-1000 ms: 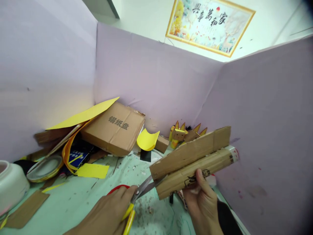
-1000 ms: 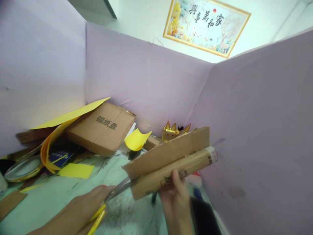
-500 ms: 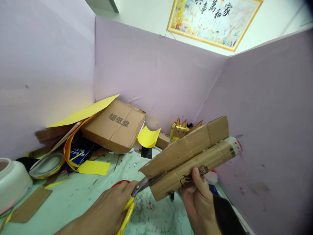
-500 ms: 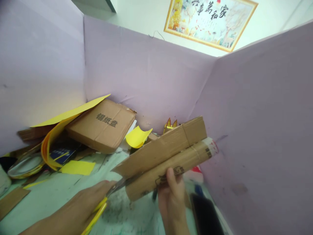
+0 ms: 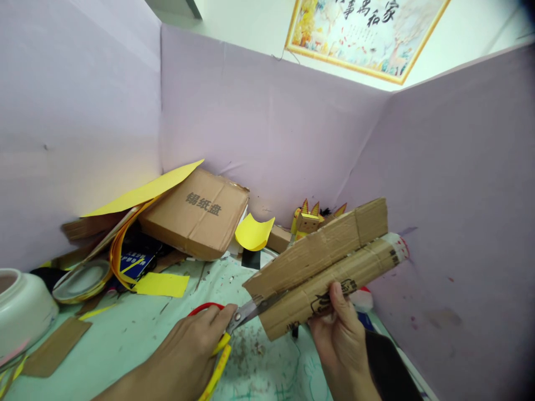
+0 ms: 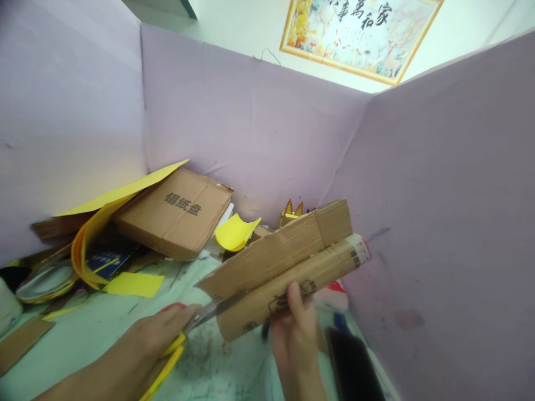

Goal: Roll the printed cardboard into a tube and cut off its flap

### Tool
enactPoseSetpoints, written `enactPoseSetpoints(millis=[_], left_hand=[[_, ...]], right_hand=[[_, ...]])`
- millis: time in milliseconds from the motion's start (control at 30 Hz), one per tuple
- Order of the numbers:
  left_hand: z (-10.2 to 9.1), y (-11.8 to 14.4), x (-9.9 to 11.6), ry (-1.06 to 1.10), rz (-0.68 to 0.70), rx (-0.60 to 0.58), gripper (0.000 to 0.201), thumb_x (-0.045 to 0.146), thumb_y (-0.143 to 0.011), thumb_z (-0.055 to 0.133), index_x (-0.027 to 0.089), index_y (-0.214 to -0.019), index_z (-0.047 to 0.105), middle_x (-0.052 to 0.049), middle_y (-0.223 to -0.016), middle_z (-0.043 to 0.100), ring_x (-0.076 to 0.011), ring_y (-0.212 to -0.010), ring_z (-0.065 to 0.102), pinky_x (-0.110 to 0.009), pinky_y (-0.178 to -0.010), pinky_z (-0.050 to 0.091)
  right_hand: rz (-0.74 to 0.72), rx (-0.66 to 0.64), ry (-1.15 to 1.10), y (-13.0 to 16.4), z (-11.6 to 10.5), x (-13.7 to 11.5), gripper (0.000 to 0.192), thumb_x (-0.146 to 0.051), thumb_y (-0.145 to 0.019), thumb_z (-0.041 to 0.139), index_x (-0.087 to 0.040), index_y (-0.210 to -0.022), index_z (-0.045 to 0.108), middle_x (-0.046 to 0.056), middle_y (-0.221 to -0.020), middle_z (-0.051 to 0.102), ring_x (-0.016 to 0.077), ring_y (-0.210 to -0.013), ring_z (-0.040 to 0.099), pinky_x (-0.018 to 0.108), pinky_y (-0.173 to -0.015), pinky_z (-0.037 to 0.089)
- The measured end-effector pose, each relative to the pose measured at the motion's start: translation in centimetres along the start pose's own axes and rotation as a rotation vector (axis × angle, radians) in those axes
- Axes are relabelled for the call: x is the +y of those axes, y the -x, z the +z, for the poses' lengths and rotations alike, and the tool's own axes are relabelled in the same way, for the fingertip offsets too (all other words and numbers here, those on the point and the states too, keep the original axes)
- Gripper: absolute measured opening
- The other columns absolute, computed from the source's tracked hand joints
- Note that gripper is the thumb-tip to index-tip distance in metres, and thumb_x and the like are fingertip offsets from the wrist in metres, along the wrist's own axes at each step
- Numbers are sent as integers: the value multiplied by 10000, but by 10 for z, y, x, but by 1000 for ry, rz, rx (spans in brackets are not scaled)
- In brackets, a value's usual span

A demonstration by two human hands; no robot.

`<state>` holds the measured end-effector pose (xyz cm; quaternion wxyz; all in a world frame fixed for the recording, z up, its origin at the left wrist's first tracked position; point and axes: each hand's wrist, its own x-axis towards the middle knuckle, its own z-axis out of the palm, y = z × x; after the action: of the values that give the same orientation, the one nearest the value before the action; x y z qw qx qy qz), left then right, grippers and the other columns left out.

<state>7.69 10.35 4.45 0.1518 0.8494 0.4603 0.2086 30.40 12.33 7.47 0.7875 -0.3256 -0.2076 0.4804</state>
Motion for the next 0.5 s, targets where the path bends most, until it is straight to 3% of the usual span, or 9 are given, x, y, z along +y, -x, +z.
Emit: enactPoseSetpoints(millis=[233, 500], left_hand=[[-1, -4, -3, 21, 34, 21, 354, 176, -828, 398, 256, -1156, 502, -49, -901, 630, -189, -815, 591, -282, -739, 483], [-11, -7, -2, 104, 60, -35, 251, 217, -848, 405, 255, -1052, 546, -32, -859, 654, -181, -791, 600, -263, -740, 481]], right_hand=[[20, -14, -49, 2, 3, 0, 473, -321, -617, 790, -246, -1054, 624, -16, -937, 712, 144, -821, 645, 310, -785, 536], [-1, -35, -15, 0, 3, 1, 464, -327, -673, 750, -251, -1103, 593, -12, -989, 704, 171, -906, 641, 348, -828, 523]])
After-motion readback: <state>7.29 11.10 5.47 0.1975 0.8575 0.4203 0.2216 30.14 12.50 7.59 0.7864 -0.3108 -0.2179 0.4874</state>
